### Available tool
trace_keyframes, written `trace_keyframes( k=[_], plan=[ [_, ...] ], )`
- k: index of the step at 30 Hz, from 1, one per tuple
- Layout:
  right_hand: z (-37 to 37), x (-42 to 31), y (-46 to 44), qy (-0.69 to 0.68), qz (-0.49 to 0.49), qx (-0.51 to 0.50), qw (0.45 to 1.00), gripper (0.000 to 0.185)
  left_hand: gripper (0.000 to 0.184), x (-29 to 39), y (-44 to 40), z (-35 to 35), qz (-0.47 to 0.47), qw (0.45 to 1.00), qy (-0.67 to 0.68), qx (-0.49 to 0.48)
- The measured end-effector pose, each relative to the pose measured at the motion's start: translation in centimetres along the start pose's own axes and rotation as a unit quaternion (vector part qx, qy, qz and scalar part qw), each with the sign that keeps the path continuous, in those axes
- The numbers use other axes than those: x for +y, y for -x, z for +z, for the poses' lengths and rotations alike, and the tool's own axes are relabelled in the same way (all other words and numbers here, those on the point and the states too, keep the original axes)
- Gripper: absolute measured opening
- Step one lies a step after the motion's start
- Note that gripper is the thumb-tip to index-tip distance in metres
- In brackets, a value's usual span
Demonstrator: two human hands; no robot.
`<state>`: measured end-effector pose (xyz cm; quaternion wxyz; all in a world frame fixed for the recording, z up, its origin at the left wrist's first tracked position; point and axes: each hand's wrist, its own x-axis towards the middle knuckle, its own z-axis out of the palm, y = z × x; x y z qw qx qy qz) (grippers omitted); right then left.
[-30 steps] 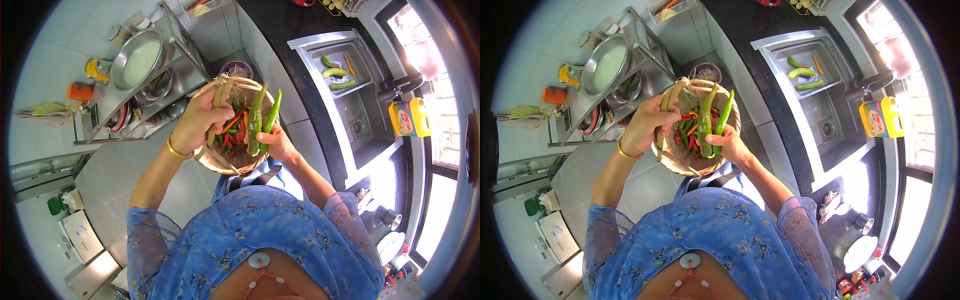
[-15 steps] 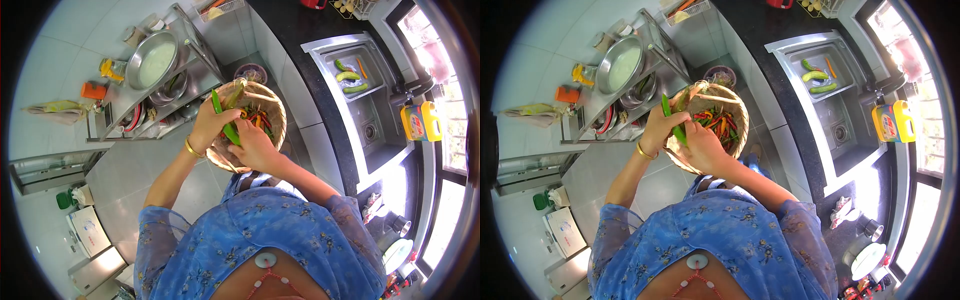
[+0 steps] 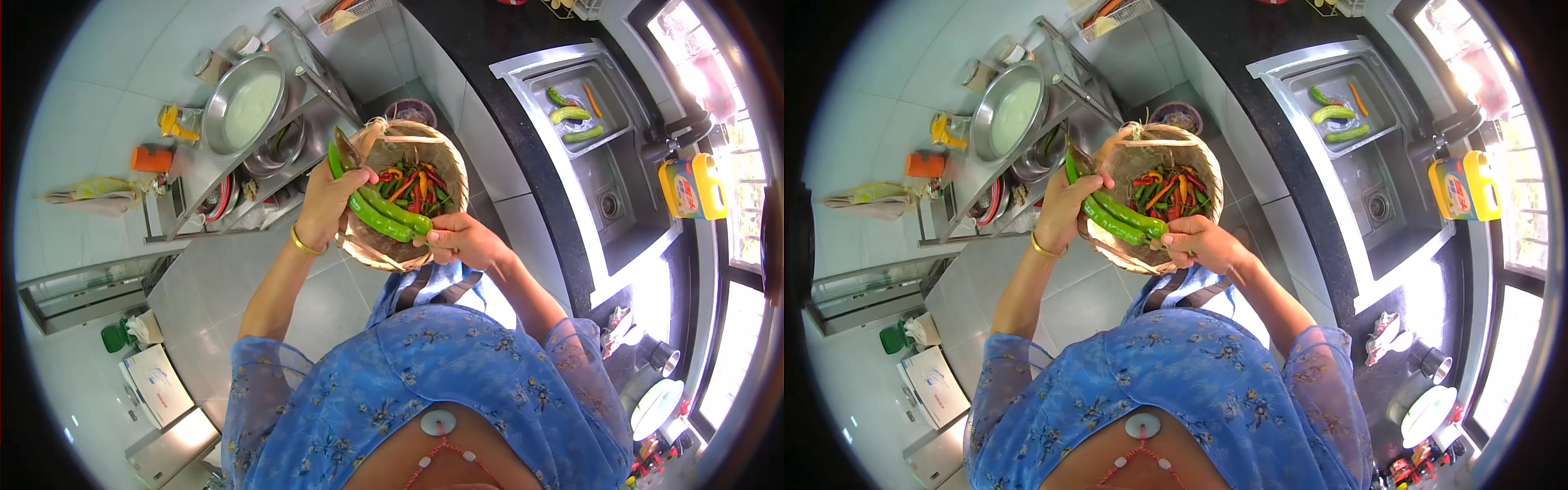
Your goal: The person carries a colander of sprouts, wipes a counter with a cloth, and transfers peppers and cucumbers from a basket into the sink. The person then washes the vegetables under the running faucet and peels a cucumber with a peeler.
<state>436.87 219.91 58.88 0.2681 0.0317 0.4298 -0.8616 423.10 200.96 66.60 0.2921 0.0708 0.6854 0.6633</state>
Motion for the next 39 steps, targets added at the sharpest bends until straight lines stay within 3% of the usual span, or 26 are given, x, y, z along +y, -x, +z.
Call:
trace_keyframes(
  k=[3, 7, 10, 12, 14, 18, 21, 23, 24, 26, 28, 30, 31, 34, 36, 38, 39],
  plan=[
    [0.4, 1.1, 0.4, 0.081, -0.123, 0.060, 0.987, 0.031, 0.012, 0.1, -0.3, -0.2, -0.001, 1.000, 0.019, -0.004],
    [2.9, -1.8, 1.6, 0.095, -0.151, 0.073, 0.981, 0.026, 0.017, 0.8, -0.6, -0.5, -0.050, 0.996, 0.076, -0.018],
    [4.1, -2.6, 1.3, 0.042, -0.237, 0.046, 0.970, 0.026, 0.018, 1.0, -1.0, -0.7, -0.050, 0.991, 0.126, -0.002],
    [4.4, -3.3, 0.7, -0.044, -0.494, 0.023, 0.868, 0.027, 0.018, 0.8, -1.3, -1.4, -0.053, 0.990, 0.134, 0.003],
    [3.1, -4.1, 1.4, -0.091, -0.483, -0.013, 0.871, 0.029, 0.018, 0.7, -1.2, -1.6, -0.056, 0.988, 0.142, 0.009],
    [0.9, -0.6, 1.3, -0.111, -0.200, 0.135, 0.964, 0.029, 0.018, 0.6, -0.8, -0.9, -0.041, 0.984, 0.169, 0.032],
    [3.4, -0.2, 0.6, -0.079, -0.191, 0.061, 0.976, 0.031, 0.018, -0.2, -0.7, 0.4, -0.022, 0.989, 0.145, 0.023],
    [4.4, -0.4, -0.1, -0.189, -0.107, 0.051, 0.975, 0.035, 0.016, -1.4, -0.5, 1.2, 0.021, 0.990, 0.133, 0.029],
    [4.5, -0.3, -0.3, -0.188, -0.108, 0.053, 0.975, 0.035, 0.016, -1.8, -0.2, 1.3, 0.021, 0.990, 0.134, 0.027],
    [4.0, 0.7, -0.7, -0.050, -0.112, 0.146, 0.982, 0.037, 0.011, -2.3, 0.1, 1.3, 0.026, 0.987, 0.152, 0.040],
    [3.8, 1.3, -0.7, 0.008, -0.152, 0.127, 0.980, 0.039, 0.011, -2.8, -0.2, 1.0, 0.021, 0.988, 0.149, 0.031],
    [4.5, 1.7, -0.5, 0.148, -0.156, 0.223, 0.951, 0.041, 0.010, -3.0, -0.2, 1.0, 0.015, 0.989, 0.146, 0.023],
    [4.4, 1.0, 0.0, 0.171, -0.092, 0.226, 0.955, 0.040, 0.014, -2.9, -0.1, 1.1, 0.022, 0.990, 0.141, 0.023],
    [4.9, -0.7, 1.2, 0.284, -0.155, 0.281, 0.904, 0.040, 0.017, -2.8, 0.1, 1.5, 0.023, 0.989, 0.146, 0.028],
    [4.3, -0.1, 1.3, 0.262, -0.211, 0.282, 0.899, 0.040, 0.017, -2.9, 0.1, 2.1, 0.016, 0.987, 0.157, 0.032],
    [3.7, 0.1, 1.4, 0.013, -0.220, 0.185, 0.958, 0.040, 0.018, -3.0, 0.0, 2.7, 0.017, 0.979, 0.195, 0.052],
    [3.6, 0.1, 0.7, -0.033, -0.276, 0.137, 0.951, 0.038, 0.018, -2.9, -0.2, 2.6, 0.019, 0.979, 0.195, 0.051]
  ],
)
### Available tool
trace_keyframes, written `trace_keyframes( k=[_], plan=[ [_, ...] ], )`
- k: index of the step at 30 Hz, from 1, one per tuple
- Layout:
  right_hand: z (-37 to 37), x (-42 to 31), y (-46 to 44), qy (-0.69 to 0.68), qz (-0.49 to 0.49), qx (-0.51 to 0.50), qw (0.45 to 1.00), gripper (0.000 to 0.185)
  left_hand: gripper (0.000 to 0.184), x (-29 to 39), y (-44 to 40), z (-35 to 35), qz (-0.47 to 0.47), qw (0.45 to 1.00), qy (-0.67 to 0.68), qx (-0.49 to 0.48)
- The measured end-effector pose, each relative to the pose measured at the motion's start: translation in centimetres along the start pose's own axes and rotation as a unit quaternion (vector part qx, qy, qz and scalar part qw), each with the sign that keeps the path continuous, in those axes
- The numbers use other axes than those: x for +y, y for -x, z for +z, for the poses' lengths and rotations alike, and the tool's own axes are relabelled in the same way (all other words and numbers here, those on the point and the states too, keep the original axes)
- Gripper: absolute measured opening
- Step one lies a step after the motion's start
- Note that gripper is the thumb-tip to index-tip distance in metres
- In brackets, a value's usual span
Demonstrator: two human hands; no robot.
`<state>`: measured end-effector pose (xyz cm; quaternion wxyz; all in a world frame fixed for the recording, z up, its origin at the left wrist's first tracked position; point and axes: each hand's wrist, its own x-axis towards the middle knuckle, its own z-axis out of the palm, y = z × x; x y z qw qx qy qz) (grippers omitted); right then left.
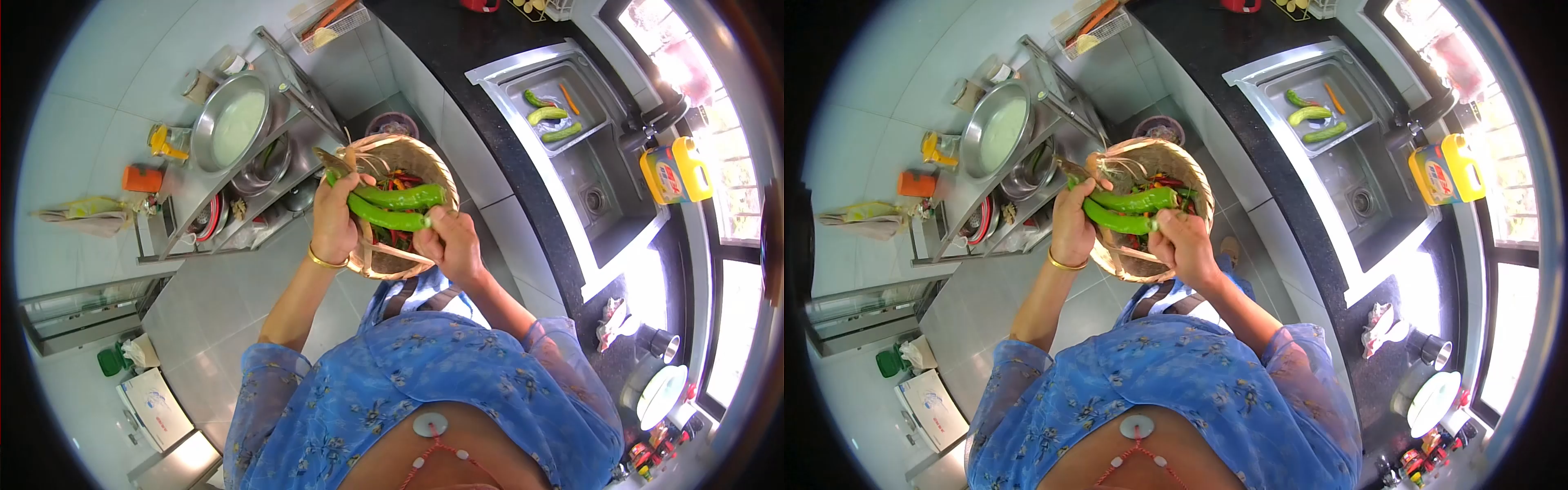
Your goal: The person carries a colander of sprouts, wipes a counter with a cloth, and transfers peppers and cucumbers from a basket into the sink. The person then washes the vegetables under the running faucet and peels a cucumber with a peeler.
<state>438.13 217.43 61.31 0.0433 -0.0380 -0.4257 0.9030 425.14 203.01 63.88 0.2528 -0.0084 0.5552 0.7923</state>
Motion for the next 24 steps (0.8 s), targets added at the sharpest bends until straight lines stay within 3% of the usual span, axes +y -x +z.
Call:
trace_keyframes(
  k=[1, 3, 5, 7, 8, 9, 10, 11, 13, 14, 15, 17, 18, 20, 23, 24],
  plan=[
    [0.1, -0.6, -0.2, 0.002, 0.000, 0.003, 1.000, 0.038, 0.018, 0.1, -0.1, -0.1, 0.002, 1.000, 0.010, 0.006],
    [0.2, -2.2, -0.8, -0.263, -0.100, -0.028, 0.959, 0.036, 0.019, 0.2, -0.6, -0.8, 0.001, 1.000, 0.022, 0.009],
    [-2.5, -1.0, -1.8, -0.265, -0.082, -0.073, 0.958, 0.039, 0.015, 0.2, -1.0, -1.8, -0.004, 0.998, 0.048, 0.031],
    [-5.3, 2.6, -3.5, -0.080, 0.091, -0.009, 0.993, 0.023, 0.015, 0.6, -0.8, -1.0, -0.019, 0.997, 0.059, 0.049],
    [-4.9, 4.0, -4.2, 0.199, 0.053, -0.026, 0.978, 0.023, 0.015, 0.5, -0.9, -0.8, -0.006, 0.996, 0.072, 0.045],
    [-4.6, 5.6, -4.8, 0.461, 0.012, -0.041, 0.886, 0.030, 0.015, 0.4, -1.0, -0.7, 0.007, 0.996, 0.085, 0.041],
    [-7.2, 9.9, -4.6, 0.778, -0.090, -0.017, 0.621, 0.052, 0.015, 0.2, -0.8, -0.5, 0.005, 0.995, 0.086, 0.040],
    [-6.8, 8.9, -5.0, 0.749, -0.051, -0.020, 0.660, 0.053, 0.015, 0.2, -0.4, -0.2, 0.002, 0.996, 0.082, 0.040],
    [-6.0, 4.8, -4.8, 0.468, 0.072, 0.038, 0.880, 0.046, 0.015, -0.2, -0.1, -0.4, -0.003, 0.996, 0.079, 0.039],
    [-8.9, 7.0, -6.1, 0.315, -0.022, 0.106, 0.943, 0.038, 0.016, -0.6, -0.3, -1.2, -0.014, 0.999, 0.031, 0.024],
    [-6.8, 2.3, -5.6, 0.149, 0.057, 0.134, 0.978, 0.032, 0.017, -0.8, -0.3, -1.6, -0.024, 1.000, -0.016, 0.008],
    [-4.8, -2.5, -4.7, 0.243, -0.021, 0.112, 0.963, 0.042, 0.017, -1.6, -0.3, -0.4, -0.016, 1.000, -0.006, 0.009],
    [-2.7, -4.6, -4.0, 0.355, -0.021, 0.051, 0.933, 0.050, 0.016, -2.4, -0.7, -0.3, -0.015, 1.000, -0.019, -0.002],
    [0.2, -5.8, -3.7, 0.626, -0.094, -0.089, 0.769, 0.070, 0.014, -3.2, -0.8, 0.8, -0.034, 0.999, -0.014, -0.010],
    [-1.1, -1.6, -3.6, 0.736, 0.013, -0.074, 0.673, 0.063, 0.013, -3.3, -1.3, 1.9, -0.013, 0.997, -0.057, -0.058],
    [-2.1, -1.4, -3.4, 0.737, 0.013, -0.071, 0.672, 0.063, 0.021, -2.8, -1.2, 1.8, -0.042, 0.993, -0.086, -0.065]
  ],
)
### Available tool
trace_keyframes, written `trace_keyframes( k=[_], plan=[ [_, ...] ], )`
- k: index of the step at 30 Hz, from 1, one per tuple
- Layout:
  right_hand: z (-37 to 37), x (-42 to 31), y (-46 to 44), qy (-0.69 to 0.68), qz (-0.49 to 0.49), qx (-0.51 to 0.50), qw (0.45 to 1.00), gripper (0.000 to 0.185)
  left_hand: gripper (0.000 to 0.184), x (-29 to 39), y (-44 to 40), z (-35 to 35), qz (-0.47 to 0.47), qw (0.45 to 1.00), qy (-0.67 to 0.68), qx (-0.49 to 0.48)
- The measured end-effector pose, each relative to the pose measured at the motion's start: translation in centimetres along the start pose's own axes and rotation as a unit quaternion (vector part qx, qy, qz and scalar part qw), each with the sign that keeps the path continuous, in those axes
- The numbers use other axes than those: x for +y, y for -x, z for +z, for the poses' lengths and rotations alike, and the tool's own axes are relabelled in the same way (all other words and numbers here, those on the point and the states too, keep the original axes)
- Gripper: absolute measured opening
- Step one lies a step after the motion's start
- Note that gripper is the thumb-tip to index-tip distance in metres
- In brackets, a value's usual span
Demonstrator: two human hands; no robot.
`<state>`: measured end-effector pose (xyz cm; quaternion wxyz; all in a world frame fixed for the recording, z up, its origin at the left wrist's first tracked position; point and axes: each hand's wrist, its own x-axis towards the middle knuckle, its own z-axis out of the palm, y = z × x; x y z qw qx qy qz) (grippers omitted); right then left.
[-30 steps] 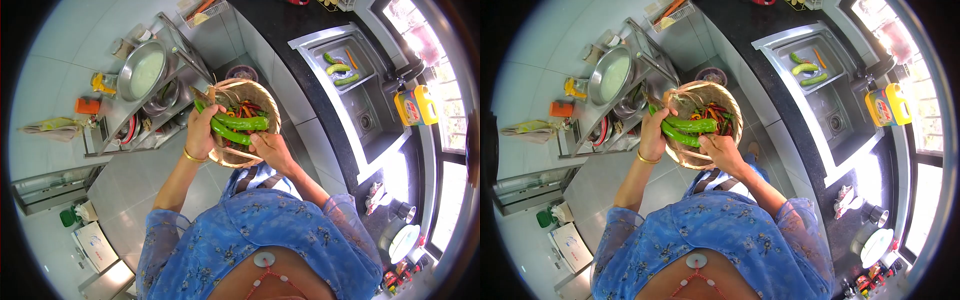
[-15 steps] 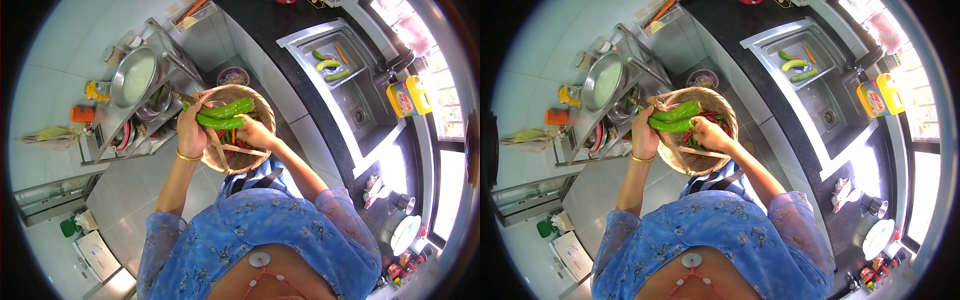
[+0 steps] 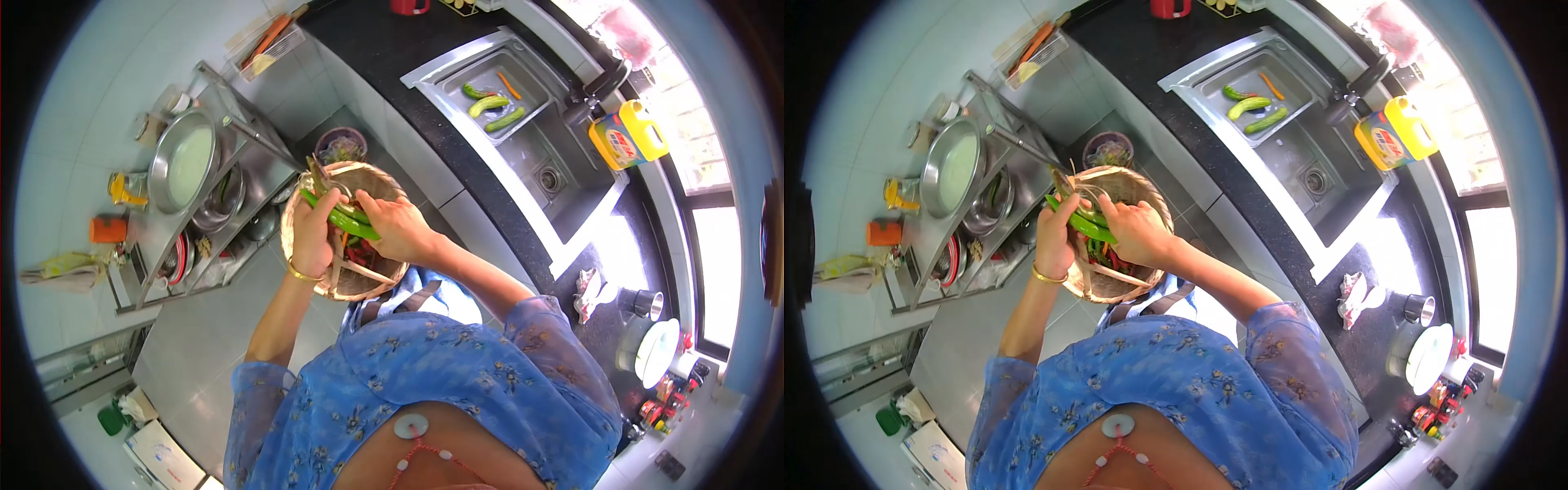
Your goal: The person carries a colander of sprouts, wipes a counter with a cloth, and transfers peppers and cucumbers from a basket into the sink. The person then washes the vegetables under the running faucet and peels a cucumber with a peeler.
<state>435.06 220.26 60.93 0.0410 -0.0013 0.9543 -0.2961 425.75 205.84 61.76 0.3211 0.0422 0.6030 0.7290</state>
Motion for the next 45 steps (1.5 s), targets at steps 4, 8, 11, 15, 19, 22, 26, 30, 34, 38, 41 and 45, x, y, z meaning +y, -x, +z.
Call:
trace_keyframes(
  k=[4, 8, 11, 15, 19, 22, 26, 30, 34, 38, 41, 45],
  plan=[
    [-3.3, 3.7, 1.4, -0.085, 0.108, 0.111, 0.984, 0.041, 0.036, 2.2, -0.3, 0.2, -0.016, 1.000, 0.018, -0.009],
    [-8.8, 16.0, 0.3, -0.219, 0.219, 0.311, 0.899, 0.025, 0.023, 2.8, -0.5, -0.4, -0.019, 0.997, 0.072, -0.016],
    [-14.7, 24.0, -1.7, -0.140, 0.272, 0.275, 0.912, 0.036, 0.030, 2.0, -0.2, 0.0, -0.032, 0.999, 0.017, -0.012],
    [-15.2, 30.1, -3.9, 0.265, 0.281, 0.224, 0.895, 0.069, 0.021, 1.9, 0.8, 0.2, -0.039, 0.998, 0.049, 0.006],
    [-11.8, 22.9, -4.1, 0.064, 0.092, 0.145, 0.983, 0.030, 0.016, 1.9, 2.0, 5.6, -0.020, 0.998, 0.047, 0.036],
    [-3.3, 17.4, -4.0, -0.116, -0.129, 0.007, 0.985, 0.017, 0.017, 3.1, 3.3, 7.9, -0.008, 0.998, 0.044, 0.046],
    [8.3, 15.7, -6.1, 0.032, -0.041, -0.217, 0.975, 0.019, 0.032, 5.0, 6.6, 11.5, 0.001, 0.998, 0.028, 0.060],
    [15.4, 19.0, -6.7, 0.127, 0.107, -0.324, 0.931, 0.036, 0.046, 7.3, 11.0, 14.4, -0.004, 0.997, 0.029, 0.075],
    [17.8, 20.5, -2.7, 0.103, 0.188, -0.295, 0.931, 0.036, 0.057, 7.7, 15.2, 15.5, 0.006, 0.991, 0.048, 0.122],
    [18.2, 20.1, -0.1, 0.150, 0.174, -0.327, 0.917, 0.050, 0.061, 6.2, 17.5, 14.4, 0.014, 0.988, 0.054, 0.147],
    [16.6, 18.3, 1.3, 0.193, 0.177, -0.440, 0.859, 0.066, 0.061, 4.9, 18.9, 13.4, -0.003, 0.988, 0.055, 0.146],
    [18.7, 15.5, 4.0, 0.237, 0.225, -0.482, 0.813, 0.060, 0.059, 3.2, 21.5, 11.4, 0.029, 0.990, 0.079, 0.110]
  ],
)
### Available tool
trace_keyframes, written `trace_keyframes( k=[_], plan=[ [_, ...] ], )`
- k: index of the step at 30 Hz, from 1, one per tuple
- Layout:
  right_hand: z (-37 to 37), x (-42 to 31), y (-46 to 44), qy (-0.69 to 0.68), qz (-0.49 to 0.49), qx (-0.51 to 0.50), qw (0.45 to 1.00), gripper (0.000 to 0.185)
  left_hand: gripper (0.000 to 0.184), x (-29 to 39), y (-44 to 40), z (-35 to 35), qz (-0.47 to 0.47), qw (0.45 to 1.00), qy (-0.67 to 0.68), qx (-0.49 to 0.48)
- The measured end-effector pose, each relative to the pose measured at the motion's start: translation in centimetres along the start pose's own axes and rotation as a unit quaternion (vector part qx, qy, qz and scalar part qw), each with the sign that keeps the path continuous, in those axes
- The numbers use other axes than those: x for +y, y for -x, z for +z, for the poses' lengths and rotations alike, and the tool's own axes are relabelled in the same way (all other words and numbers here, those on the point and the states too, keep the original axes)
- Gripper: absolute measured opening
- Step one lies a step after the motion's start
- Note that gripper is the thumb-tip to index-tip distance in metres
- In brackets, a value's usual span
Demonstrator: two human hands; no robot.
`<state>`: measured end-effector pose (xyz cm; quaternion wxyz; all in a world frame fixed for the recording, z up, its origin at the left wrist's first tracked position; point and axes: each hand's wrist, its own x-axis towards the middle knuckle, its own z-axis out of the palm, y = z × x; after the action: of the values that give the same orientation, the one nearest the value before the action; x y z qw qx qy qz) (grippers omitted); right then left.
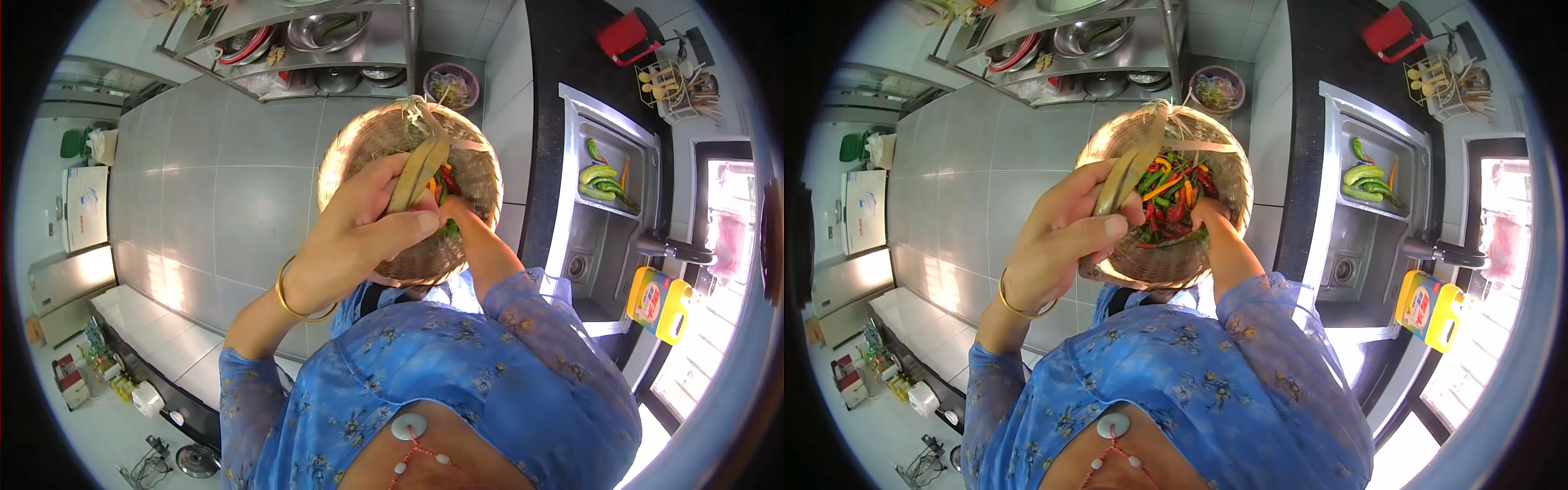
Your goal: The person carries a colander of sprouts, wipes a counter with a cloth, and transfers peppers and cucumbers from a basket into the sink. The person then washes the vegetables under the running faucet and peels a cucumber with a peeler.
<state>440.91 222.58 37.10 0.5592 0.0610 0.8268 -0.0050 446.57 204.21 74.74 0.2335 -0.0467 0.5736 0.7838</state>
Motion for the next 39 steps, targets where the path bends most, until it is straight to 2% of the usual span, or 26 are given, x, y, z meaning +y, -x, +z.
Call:
trace_keyframes(
  k=[4, 9, 12, 14, 18, 20, 22, 24, 25, 26, 28, 29, 30, 32, 33, 34, 36, 37, 38, 39],
  plan=[
    [4.1, -4.7, 1.2, -0.057, -0.011, -0.052, 0.997, 0.048, 0.055, -1.6, 3.5, -4.3, -0.010, 1.000, -0.016, 0.001],
    [9.6, -13.0, 1.9, -0.233, -0.037, -0.110, 0.966, 0.033, 0.047, -4.6, 8.1, -12.9, -0.009, 0.999, -0.017, 0.035],
    [12.4, -19.1, 0.7, -0.268, -0.032, -0.082, 0.960, 0.020, 0.041, -8.8, 9.4, -20.6, 0.001, 0.998, -0.006, 0.068],
    [11.9, -23.4, 4.8, -0.226, -0.069, 0.000, 0.972, 0.018, 0.038, -12.6, 9.7, -25.6, 0.013, 0.996, 0.012, 0.085],
    [14.3, -29.4, 2.7, -0.270, -0.052, -0.028, 0.961, 0.015, 0.040, -20.8, 8.3, -34.4, 0.011, 0.990, 0.055, 0.127],
    [16.7, -31.5, 0.8, -0.486, -0.091, -0.040, 0.868, 0.013, 0.039, -26.1, 7.1, -38.2, -0.016, 0.981, 0.108, 0.157],
    [18.1, -33.1, -1.4, -0.471, -0.070, -0.080, 0.876, 0.011, 0.041, -31.5, 5.3, -42.0, -0.046, 0.977, 0.100, 0.182],
    [19.3, -34.3, -2.3, -0.607, -0.075, -0.133, 0.780, 0.014, 0.041, -37.5, 4.2, -45.5, -0.045, 0.970, 0.092, 0.221],
    [20.0, -34.6, -3.4, -0.625, -0.071, -0.157, 0.762, 0.016, 0.040, -39.6, 3.9, -46.9, -0.054, 0.967, 0.089, 0.234],
    [20.8, -34.7, -4.4, -0.616, -0.067, -0.162, 0.768, 0.016, 0.041, -42.1, 3.6, -48.3, -0.085, 0.961, 0.077, 0.252],
    [22.2, -34.8, -6.0, -0.693, -0.056, -0.180, 0.696, 0.014, 0.042, -46.6, 2.7, -51.5, -0.059, 0.959, 0.095, 0.259],
    [22.5, -34.4, -6.3, -0.698, -0.072, -0.199, 0.684, 0.013, 0.027, -47.9, 2.1, -52.2, -0.044, 0.950, 0.101, 0.291],
    [22.8, -34.5, -6.5, -0.694, -0.068, -0.202, 0.688, 0.013, 0.027, -48.9, 2.0, -53.4, -0.064, 0.948, 0.092, 0.297],
    [23.4, -34.1, -7.4, -0.705, -0.091, -0.190, 0.677, 0.012, 0.027, -50.0, 1.4, -54.7, -0.103, 0.922, 0.021, 0.374],
    [23.8, -33.7, -7.5, -0.697, -0.125, -0.196, 0.678, 0.012, 0.029, -50.3, 1.8, -55.7, -0.095, 0.918, 0.014, 0.385],
    [23.5, -33.8, -7.3, -0.693, -0.122, -0.197, 0.683, 0.012, 0.036, -50.7, 2.2, -57.1, -0.069, 0.929, 0.113, 0.347],
    [23.3, -34.7, -6.6, -0.686, -0.131, -0.177, 0.694, 0.013, 0.040, -51.7, 2.9, -58.4, -0.099, 0.897, -0.140, 0.407],
    [23.0, -35.2, -6.2, -0.681, -0.129, -0.182, 0.697, 0.013, 0.044, -51.0, 3.3, -57.7, -0.032, 0.841, -0.300, 0.449],
    [22.8, -35.8, -5.8, -0.661, -0.164, -0.158, 0.715, 0.013, 0.048, -49.5, 3.5, -56.2, 0.035, 0.755, -0.451, 0.474],
    [22.6, -36.3, -5.3, -0.640, -0.199, -0.135, 0.730, 0.014, 0.053, -47.9, 3.6, -54.8, 0.060, 0.781, -0.392, 0.482]
  ],
)
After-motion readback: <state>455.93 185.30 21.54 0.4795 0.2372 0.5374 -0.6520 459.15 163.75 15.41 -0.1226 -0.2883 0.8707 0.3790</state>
